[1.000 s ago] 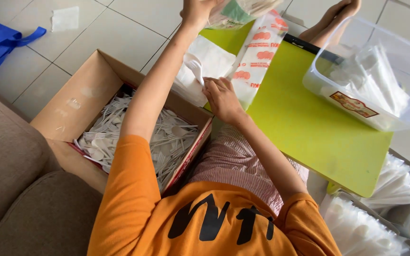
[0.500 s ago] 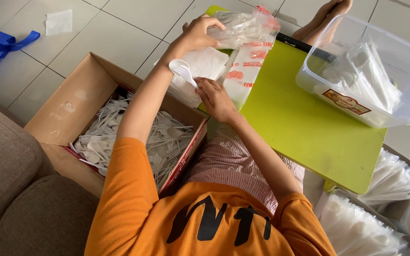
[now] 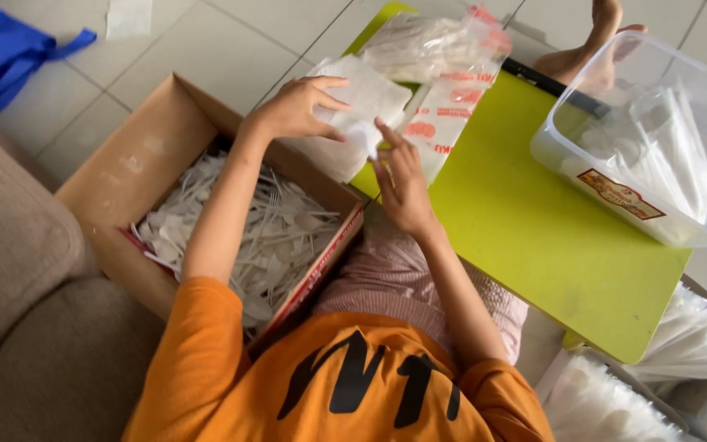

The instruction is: Wrapping individual plastic spoons and forks in paper napkins and placing them into a storage container.

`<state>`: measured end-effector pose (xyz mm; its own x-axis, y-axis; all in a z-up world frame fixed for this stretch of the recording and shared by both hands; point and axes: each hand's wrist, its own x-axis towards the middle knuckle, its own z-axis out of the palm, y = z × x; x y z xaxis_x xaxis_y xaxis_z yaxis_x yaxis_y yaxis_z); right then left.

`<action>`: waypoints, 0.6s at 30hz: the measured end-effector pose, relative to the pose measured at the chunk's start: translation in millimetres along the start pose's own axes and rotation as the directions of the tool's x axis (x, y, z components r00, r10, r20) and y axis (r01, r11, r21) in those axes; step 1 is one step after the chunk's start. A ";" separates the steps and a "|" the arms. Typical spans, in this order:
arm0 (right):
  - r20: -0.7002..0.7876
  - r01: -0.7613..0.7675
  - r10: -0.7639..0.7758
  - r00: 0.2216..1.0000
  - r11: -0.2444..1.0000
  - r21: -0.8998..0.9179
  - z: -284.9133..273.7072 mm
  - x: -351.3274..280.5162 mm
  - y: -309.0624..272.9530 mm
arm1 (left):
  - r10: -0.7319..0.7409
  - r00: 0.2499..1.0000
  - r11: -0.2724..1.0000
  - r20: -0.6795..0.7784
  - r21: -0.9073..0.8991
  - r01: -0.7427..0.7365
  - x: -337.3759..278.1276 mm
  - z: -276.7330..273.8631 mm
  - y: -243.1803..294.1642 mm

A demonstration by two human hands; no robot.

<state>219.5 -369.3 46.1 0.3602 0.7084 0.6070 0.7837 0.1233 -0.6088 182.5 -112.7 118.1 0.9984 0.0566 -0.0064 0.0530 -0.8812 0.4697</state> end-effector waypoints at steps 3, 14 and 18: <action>-0.168 -0.119 0.150 0.974 0.977 0.178 8.5 -12.4 0.2 | -0.039 0.985 0.992 0.165 -0.115 0.058 -3.5 9.7 -7.6; -0.293 -0.128 0.253 0.922 0.913 0.388 3.4 -53.0 1.0 | -0.029 0.978 0.985 -0.205 -0.174 -0.007 -2.2 19.7 -4.9; -0.240 -0.177 0.335 0.911 0.843 0.507 -3.8 -56.0 1.1 | -0.165 0.972 0.971 -0.170 -0.198 0.131 3.3 19.1 -1.1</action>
<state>202.1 -411.5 13.4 0.7124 0.5199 0.4713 0.3405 0.3311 -0.8800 186.1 -120.5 100.8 0.9577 0.2802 0.0658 0.1779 -0.7559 0.6301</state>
